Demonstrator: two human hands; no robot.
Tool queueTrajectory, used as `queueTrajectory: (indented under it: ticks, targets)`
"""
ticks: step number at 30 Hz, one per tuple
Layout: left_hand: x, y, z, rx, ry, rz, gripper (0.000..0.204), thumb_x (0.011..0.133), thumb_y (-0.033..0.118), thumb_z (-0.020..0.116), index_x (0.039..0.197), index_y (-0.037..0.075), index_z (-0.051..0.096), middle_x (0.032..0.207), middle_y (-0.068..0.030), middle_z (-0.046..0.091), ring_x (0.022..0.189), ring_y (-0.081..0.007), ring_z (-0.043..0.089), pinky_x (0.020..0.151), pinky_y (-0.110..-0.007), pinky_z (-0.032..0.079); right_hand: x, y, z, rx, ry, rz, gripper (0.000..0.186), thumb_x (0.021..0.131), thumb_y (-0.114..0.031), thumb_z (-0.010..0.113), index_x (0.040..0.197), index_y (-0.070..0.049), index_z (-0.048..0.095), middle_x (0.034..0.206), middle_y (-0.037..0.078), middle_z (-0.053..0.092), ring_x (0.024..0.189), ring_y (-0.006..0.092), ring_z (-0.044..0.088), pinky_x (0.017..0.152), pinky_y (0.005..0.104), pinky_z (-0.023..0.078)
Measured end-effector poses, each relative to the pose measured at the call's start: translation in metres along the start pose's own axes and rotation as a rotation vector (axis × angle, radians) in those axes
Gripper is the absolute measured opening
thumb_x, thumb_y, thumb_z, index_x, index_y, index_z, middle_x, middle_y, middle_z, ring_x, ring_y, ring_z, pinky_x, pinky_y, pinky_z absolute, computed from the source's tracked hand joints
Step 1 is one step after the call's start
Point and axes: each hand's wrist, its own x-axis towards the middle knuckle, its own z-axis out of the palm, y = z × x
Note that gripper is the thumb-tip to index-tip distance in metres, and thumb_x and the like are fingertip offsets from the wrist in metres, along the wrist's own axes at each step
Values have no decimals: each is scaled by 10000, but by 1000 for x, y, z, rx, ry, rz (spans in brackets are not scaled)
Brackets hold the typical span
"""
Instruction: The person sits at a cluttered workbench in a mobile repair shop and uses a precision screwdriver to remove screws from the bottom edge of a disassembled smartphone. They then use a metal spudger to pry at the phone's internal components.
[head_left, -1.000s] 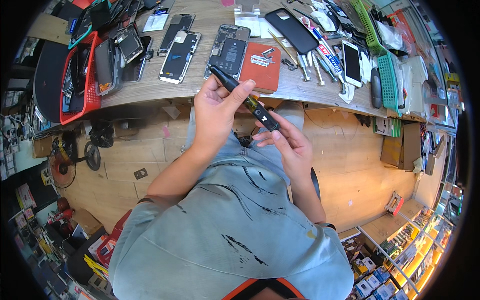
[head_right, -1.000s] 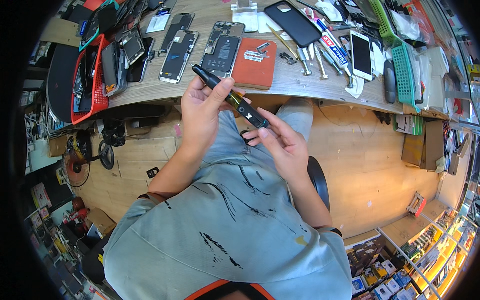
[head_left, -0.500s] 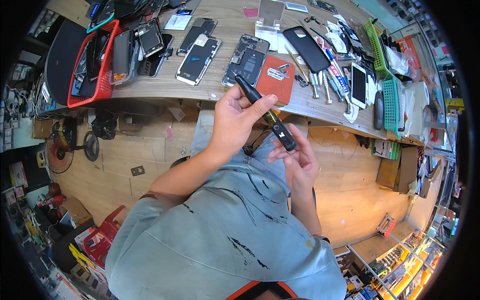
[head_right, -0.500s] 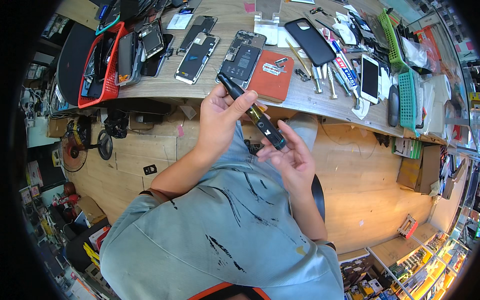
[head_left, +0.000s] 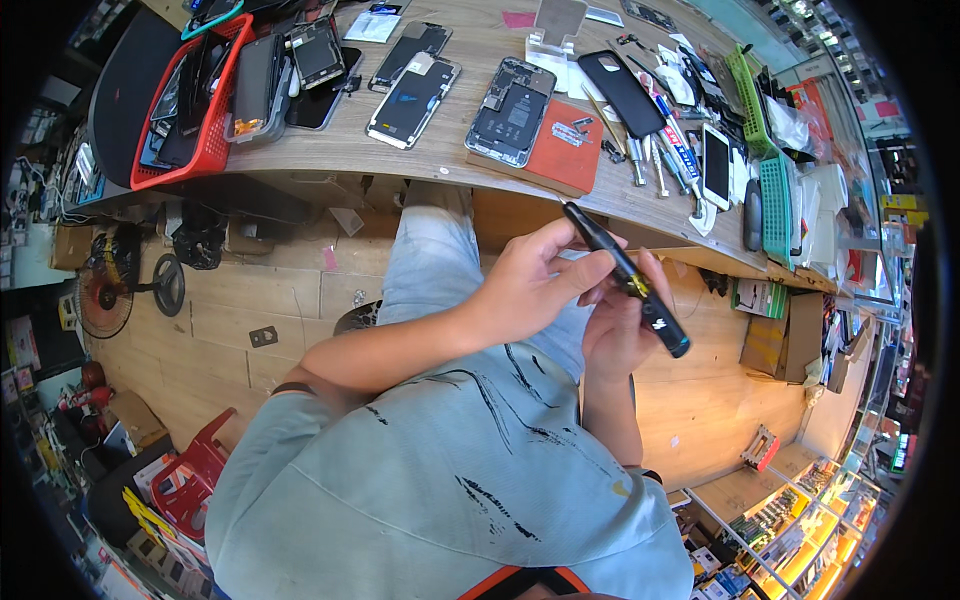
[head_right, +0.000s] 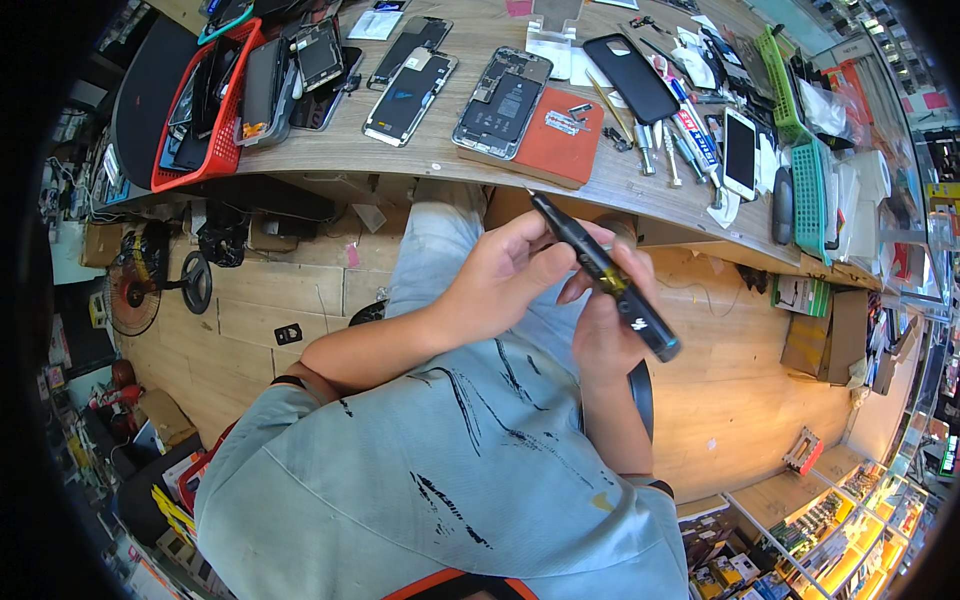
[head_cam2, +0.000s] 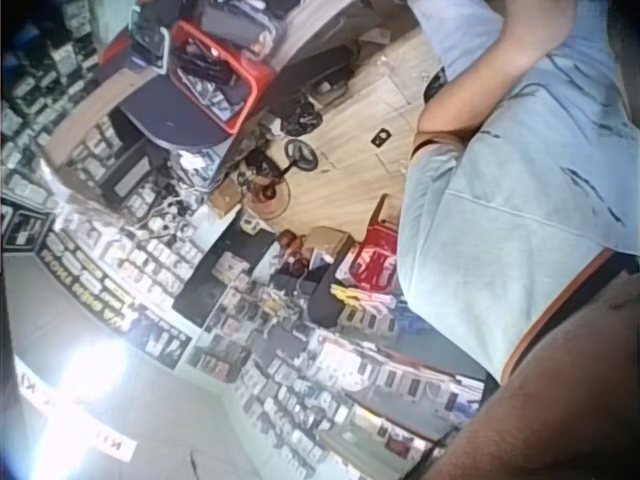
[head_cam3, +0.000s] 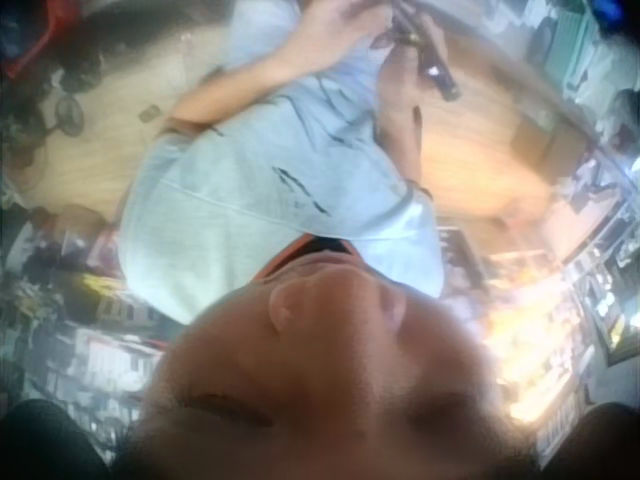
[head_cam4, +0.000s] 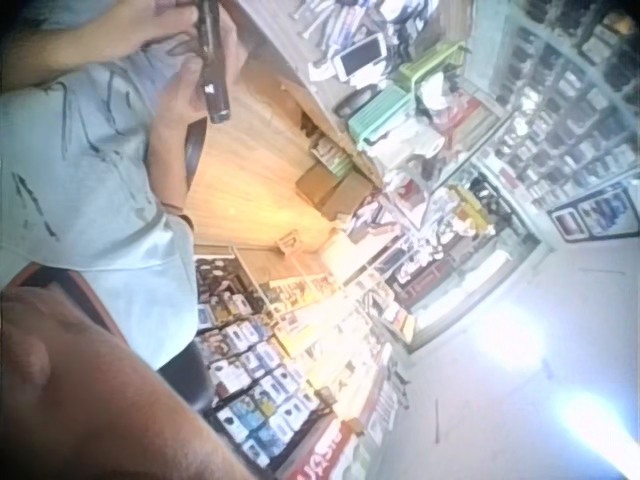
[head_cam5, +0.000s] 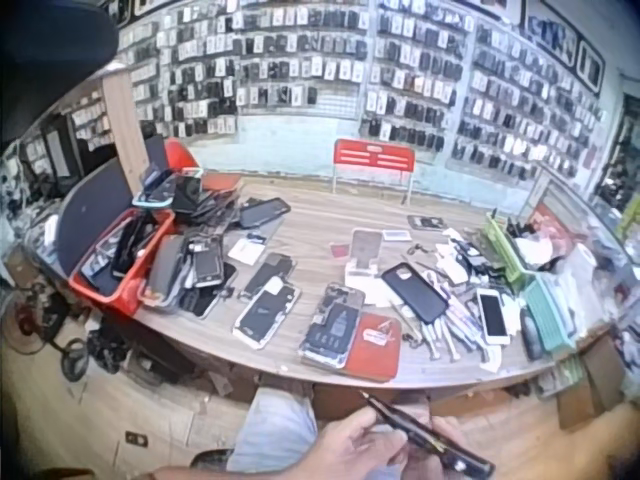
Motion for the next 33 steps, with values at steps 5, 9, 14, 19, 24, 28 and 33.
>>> queueTrajectory:
  ticks: [5,9,14,19,24,28,33]
  targets:
    - [-1,13,-63,346,207,103,230,1071,183,673,1203,-4,682,1126,-117,748,1007,-179,711,874,-326,603,14,-4,-9,181,167,-41,496,1122,-412,547,1399,-1,544,1307,217,554,854,319,714,753,412,649]
    - [64,38,-129,738,473,361,287,964,172,808,1149,-31,725,957,-43,724,845,-78,639,756,-238,519,23,-9,-12,313,251,69,450,1129,-389,540,1396,-28,548,1333,228,560,897,287,704,815,408,635]
    - [120,38,-160,985,433,24,696,843,452,895,1272,-62,703,869,-59,689,808,-135,661,710,-296,547,28,18,-24,409,190,151,401,1069,-197,664,1401,0,553,1304,226,576,933,254,679,826,416,597]
    - [133,34,-148,1026,432,-103,760,802,418,931,1300,-97,678,842,-40,645,768,-115,633,677,-279,536,46,38,-32,419,148,262,418,992,-124,751,1362,5,607,1273,206,572,896,250,683,793,399,581]
    - [141,25,-155,799,428,-53,667,784,256,960,1266,-111,681,876,-5,582,769,-86,584,667,-238,507,72,57,-33,445,75,266,362,972,-97,769,1281,22,623,1258,178,531,888,279,696,791,405,585]
    - [141,26,-140,585,436,-17,562,831,56,894,1296,-99,618,985,-59,662,907,-103,656,781,-257,577,81,60,-34,422,64,259,400,949,-86,801,1292,4,615,1245,157,516,907,287,706,815,426,601]
    - [134,27,-118,414,456,234,494,874,-39,810,1299,-77,563,1161,-139,691,1035,-157,685,917,-287,575,87,63,-41,350,46,215,441,916,-63,835,1292,-15,610,1221,133,495,932,285,717,883,476,629]
